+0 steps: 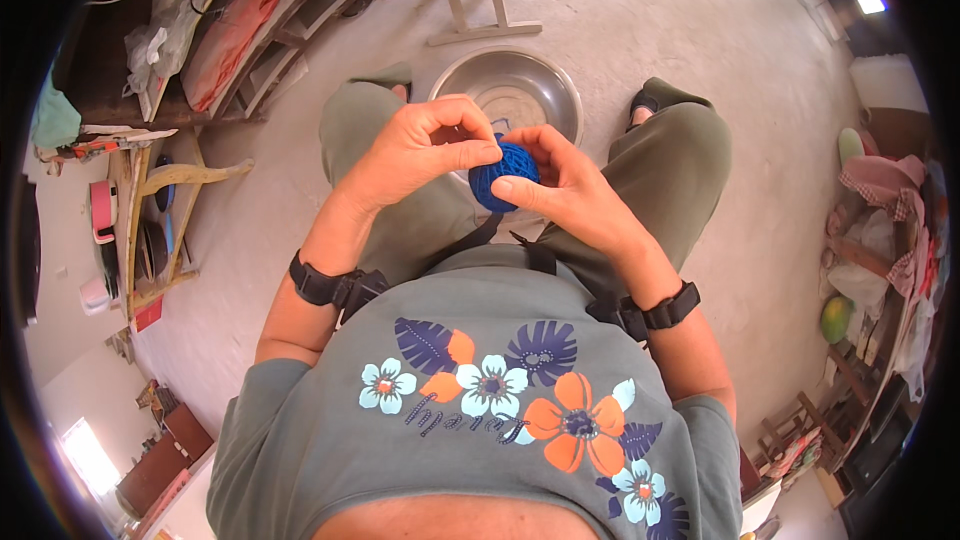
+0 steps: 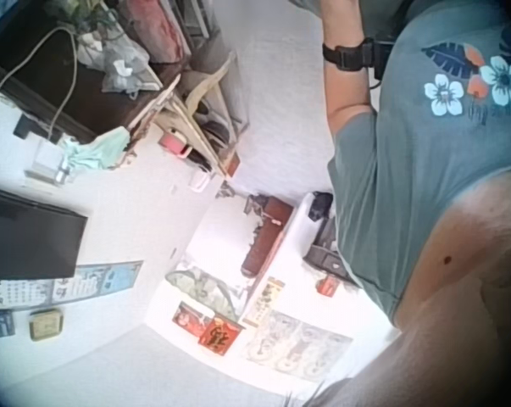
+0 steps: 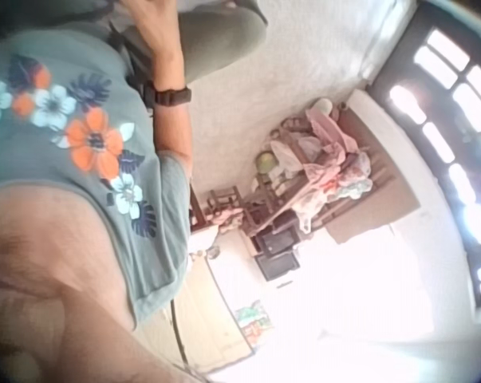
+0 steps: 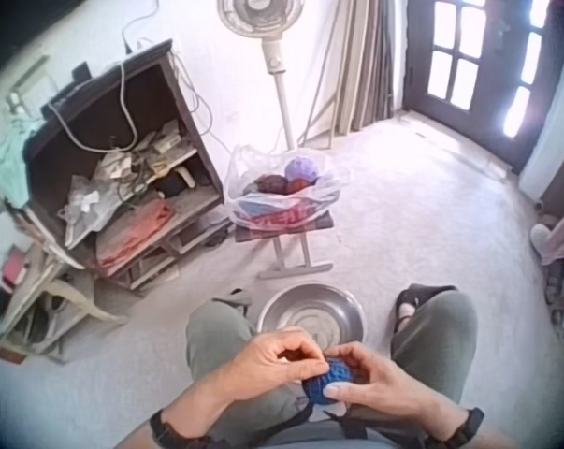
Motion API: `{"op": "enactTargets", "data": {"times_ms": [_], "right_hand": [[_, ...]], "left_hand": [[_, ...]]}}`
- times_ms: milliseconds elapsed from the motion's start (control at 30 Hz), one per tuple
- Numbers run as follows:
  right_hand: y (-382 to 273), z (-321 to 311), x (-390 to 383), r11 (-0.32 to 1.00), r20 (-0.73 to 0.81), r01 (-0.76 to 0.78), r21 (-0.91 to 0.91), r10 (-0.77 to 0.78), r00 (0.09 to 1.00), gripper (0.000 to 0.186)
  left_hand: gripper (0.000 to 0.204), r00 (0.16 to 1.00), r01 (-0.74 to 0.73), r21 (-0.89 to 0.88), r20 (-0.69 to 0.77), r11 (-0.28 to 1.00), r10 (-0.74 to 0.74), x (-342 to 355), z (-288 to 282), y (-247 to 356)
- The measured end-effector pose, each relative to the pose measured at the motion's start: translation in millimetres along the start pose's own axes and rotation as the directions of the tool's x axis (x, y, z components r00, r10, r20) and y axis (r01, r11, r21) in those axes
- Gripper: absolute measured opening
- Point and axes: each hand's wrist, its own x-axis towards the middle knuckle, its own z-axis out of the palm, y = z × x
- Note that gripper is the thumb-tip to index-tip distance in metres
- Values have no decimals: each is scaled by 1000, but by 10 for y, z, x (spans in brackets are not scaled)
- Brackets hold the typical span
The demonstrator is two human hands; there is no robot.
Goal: The person winds a length of blue yarn around their fingers and then onto a growing ball by hand over a metal bowl.
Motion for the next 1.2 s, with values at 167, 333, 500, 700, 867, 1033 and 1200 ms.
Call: {"op": "enactTargets", "data": {"times_ms": [167, 333, 500, 700, 867, 1033, 1200], "right_hand": [[-120, -70, -53, 991, 131, -73, 111, 58, 990, 55], [-82, -26, -26, 938, 12, 150, 311, -162, 987, 58], [-2, -61, 58, 979, -250, 187, 85, -160, 955, 62], [-15, -40, 10, 994, -30, 84, -76, -87, 996, 52], [-127, -22, -68, 999, 125, 16, 46, -21, 992, 53], [-115, -57, -50, 980, 34, 167, 107, -172, 985, 60], [-50, -16, 27, 965, -156, 252, 71, -239, 958, 56]], "left_hand": [[6, 1000, 10, -10, 29, 1000, -10, 29, -156, -28], [11, 992, 102, 47, -76, 994, -98, -30, -164, -245], [19, 921, 310, 67, 226, 949, -317, -171, 32, -161], [10, 947, 26, 178, 311, 984, -81, -106, -87, 322], [7, 998, -8, -25, 62, 1000, 10, 26, -125, 223], [16, 987, 151, 5, -53, 988, -151, -22, -60, -210], [19, 898, 284, 165, 300, 944, -322, -147, 62, -127]]}}
